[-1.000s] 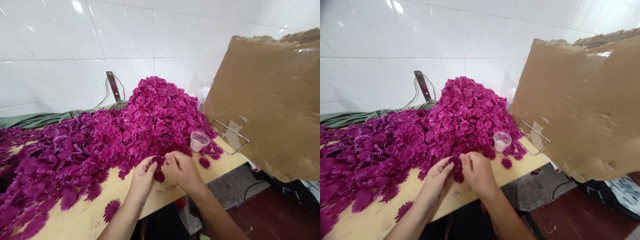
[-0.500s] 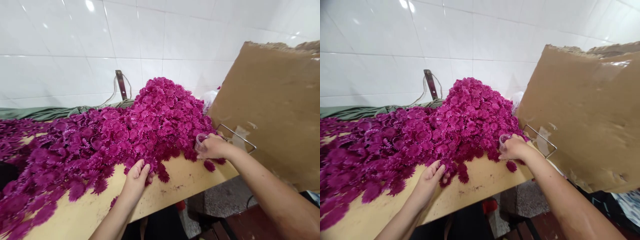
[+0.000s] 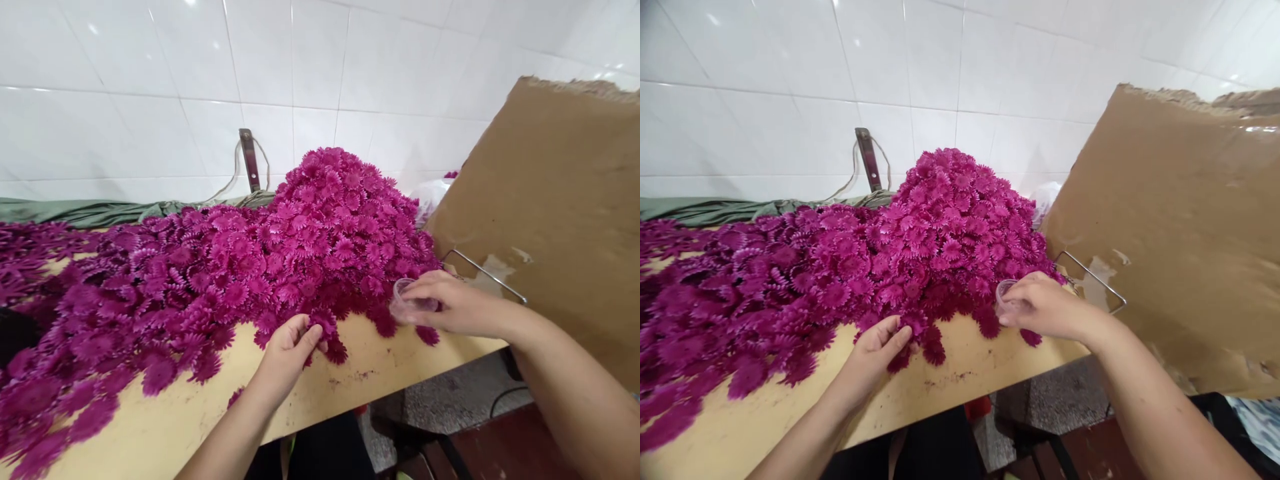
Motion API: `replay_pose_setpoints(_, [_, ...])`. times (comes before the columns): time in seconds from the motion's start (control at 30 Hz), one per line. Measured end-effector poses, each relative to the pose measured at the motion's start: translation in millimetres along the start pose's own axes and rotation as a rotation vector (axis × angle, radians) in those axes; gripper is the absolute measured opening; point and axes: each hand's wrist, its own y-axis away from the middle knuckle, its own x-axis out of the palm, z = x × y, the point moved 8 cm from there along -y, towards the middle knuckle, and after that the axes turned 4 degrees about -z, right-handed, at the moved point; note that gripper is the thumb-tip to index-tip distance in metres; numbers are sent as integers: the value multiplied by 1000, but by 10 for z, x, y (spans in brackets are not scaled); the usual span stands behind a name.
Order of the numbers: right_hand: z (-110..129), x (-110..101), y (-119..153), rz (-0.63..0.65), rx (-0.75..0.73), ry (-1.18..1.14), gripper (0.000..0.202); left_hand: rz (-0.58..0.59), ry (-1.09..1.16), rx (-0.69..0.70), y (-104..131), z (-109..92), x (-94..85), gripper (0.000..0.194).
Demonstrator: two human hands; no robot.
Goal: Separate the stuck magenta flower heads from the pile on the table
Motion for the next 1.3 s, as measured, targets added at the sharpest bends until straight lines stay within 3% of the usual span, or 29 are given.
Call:
replay_pose_setpoints(0.07, [111,-88,5,7,9,79,22,32,-25,35,-8,-24,45,25])
replay_pose_setpoints(0.17, [395,-185,1,-129,92,56,25,58,-42,62,-5,-78,134,23])
replay_pose_setpoints(0.27, [757,99,-30,-54,111,-201,25,111,-93,94,27,-160,241,24])
replay_pose_setpoints(0.37, [989,454,-74,72,91,-390,19,92,-191,143,65,-231,232,28])
replay_pose_setpoints(0.47, [1044,616,-101,93,85,-517,13,38,-224,158,83,-237,133,30])
replay_pose_setpoints(0.67, [1188,492,-87,-178,-3,-313,16,-43,-165,154,77,-199,-22,37])
replay_pose_setpoints(0.87, [1394,679,-169,-87,-110,-158,8,-72,-161,99,144,-184,-126,38])
replay_pose_setpoints(0.97, [1427,705,-221,-68,-136,-299,10,-65,-141,83,200,-207,-178,34])
replay_pose_setpoints(1.1, [1387,741,-271,-69,-55,-546,15,-71,-115,48,246,-198,-240,27])
replay_pose_setpoints(1.3, [1340,768,-359,-163,43,-567,16,-113,-161,145,286,-246,-358,22])
